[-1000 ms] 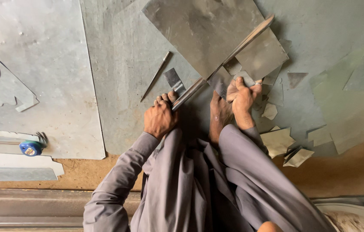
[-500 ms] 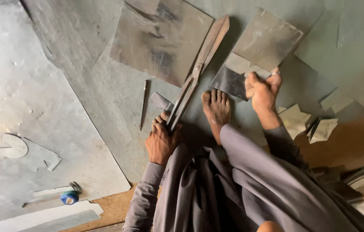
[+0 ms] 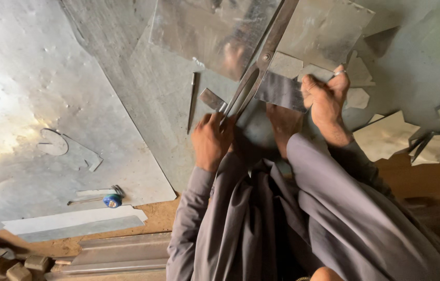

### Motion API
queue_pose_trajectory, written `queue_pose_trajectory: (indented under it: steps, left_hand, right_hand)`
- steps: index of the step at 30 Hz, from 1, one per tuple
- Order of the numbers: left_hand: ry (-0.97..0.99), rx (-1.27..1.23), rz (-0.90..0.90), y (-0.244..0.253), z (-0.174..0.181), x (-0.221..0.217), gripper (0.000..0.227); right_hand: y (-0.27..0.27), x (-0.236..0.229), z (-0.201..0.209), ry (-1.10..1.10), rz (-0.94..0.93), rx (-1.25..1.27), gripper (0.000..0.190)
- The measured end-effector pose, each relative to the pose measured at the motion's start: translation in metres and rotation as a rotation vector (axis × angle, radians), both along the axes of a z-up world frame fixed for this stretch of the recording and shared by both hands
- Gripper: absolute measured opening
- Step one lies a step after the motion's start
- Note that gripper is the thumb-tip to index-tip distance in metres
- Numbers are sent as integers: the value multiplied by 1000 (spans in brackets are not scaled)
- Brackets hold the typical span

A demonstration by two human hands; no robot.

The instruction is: The person sits on the floor and uses large shears to cut rectangular metal sheets into smaller pieces. They repeatedly position the sheets, cut them, and set the cut pieces aside on the floor.

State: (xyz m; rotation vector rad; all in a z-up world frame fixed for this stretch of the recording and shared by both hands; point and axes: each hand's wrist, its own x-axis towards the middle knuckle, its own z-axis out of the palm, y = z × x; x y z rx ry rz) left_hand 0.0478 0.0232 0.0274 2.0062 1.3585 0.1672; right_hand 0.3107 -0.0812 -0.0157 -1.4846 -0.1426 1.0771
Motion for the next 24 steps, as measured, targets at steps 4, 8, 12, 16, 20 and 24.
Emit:
queue_pose_trajectory:
  steps: [4, 8, 12, 16, 20, 24]
  left_hand:
    - [-337, -190, 126, 23, -10, 42, 32]
    - [-492, -329, 228, 33, -23, 76, 40]
    - [-514, -430, 298, 38, -38, 84, 34]
    - [-773, -531, 523, 48, -54, 34, 22]
    - [-834, -308, 813, 79, -60, -51, 19]
    - [17, 158, 781, 104, -58, -102, 61]
  right_hand:
    - [2, -9, 3, 24, -14, 36, 29]
    - [8, -17, 6, -61, 73, 27, 30]
    - [12, -21, 5, -121, 136, -68, 36]
    - [16, -17, 2, -80, -16, -138, 35]
    - [18, 3, 6, -77, -20, -125, 26]
    - [21, 15, 8, -118, 39, 3, 24]
